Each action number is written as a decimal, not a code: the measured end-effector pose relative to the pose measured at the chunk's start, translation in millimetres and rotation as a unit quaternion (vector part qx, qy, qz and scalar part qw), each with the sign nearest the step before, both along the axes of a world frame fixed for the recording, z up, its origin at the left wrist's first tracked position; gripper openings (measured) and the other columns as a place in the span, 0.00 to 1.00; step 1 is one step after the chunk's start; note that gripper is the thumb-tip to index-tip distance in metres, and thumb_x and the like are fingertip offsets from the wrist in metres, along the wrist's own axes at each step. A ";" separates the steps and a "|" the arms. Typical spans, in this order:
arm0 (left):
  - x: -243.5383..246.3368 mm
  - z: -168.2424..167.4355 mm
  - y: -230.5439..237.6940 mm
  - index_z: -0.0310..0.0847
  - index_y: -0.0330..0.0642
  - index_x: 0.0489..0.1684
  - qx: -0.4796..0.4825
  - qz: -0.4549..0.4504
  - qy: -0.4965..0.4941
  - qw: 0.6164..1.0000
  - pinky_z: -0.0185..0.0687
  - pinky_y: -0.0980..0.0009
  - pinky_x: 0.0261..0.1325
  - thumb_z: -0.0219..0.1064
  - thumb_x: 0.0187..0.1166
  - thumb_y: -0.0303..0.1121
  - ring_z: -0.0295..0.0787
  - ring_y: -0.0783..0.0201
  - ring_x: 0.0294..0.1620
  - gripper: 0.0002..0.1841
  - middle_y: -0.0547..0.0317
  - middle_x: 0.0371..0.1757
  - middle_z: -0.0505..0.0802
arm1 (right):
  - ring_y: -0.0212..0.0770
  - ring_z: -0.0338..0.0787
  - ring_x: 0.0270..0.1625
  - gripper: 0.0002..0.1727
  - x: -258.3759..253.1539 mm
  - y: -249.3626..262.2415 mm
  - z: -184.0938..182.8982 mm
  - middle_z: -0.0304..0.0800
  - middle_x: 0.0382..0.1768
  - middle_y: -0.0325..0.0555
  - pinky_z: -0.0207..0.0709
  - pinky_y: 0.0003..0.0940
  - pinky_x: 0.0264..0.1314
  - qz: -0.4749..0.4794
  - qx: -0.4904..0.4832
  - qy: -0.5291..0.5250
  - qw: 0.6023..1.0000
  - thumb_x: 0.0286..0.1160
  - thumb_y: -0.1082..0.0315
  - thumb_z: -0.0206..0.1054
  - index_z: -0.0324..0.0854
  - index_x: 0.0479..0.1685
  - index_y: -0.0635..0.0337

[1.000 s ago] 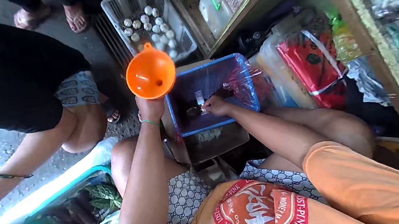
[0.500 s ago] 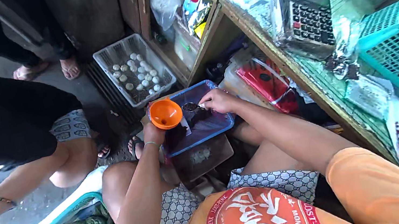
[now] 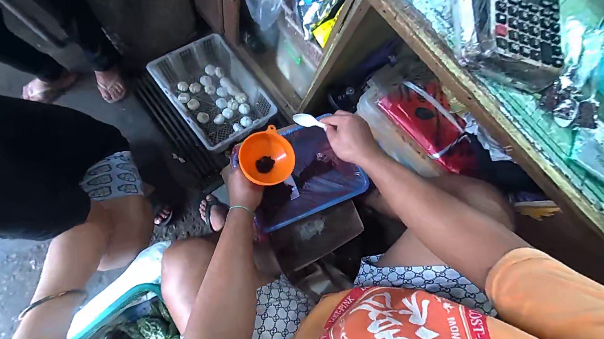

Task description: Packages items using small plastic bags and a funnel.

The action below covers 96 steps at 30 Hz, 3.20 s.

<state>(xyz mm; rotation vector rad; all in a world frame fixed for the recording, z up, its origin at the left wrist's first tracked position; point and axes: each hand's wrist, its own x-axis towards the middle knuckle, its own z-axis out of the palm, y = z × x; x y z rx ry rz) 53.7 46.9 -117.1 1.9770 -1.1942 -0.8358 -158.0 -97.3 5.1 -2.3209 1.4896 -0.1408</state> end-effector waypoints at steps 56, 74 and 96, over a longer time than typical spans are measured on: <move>-87.3 177.0 43.8 0.82 0.29 0.57 -0.263 0.045 0.009 0.964 0.93 0.64 0.60 0.79 0.70 0.31 0.95 0.65 0.49 0.21 0.53 0.46 0.96 | 0.47 0.90 0.40 0.35 -31.9 60.3 27.1 0.90 0.45 0.55 0.85 0.47 0.49 0.199 0.328 -0.219 0.897 0.83 0.67 0.64 0.60 0.91 0.51; -108.7 284.6 14.3 0.77 0.27 0.55 -0.351 -0.023 -0.009 0.936 0.90 0.69 0.56 0.61 0.81 0.22 0.92 0.69 0.46 0.10 0.57 0.46 0.93 | 0.46 0.91 0.50 0.21 -36.8 81.9 50.0 0.90 0.44 0.53 0.82 0.43 0.62 0.126 0.129 -0.386 0.905 0.93 0.62 0.46 0.85 0.52 0.65; -102.7 290.9 4.7 0.80 0.34 0.56 -0.334 -0.021 -0.010 0.942 0.90 0.70 0.54 0.62 0.83 0.24 0.91 0.70 0.45 0.09 0.60 0.45 0.92 | 0.46 0.92 0.47 0.20 -55.4 53.7 56.8 0.90 0.50 0.53 0.86 0.46 0.57 0.117 0.245 -0.337 0.901 0.88 0.64 0.58 0.77 0.75 0.57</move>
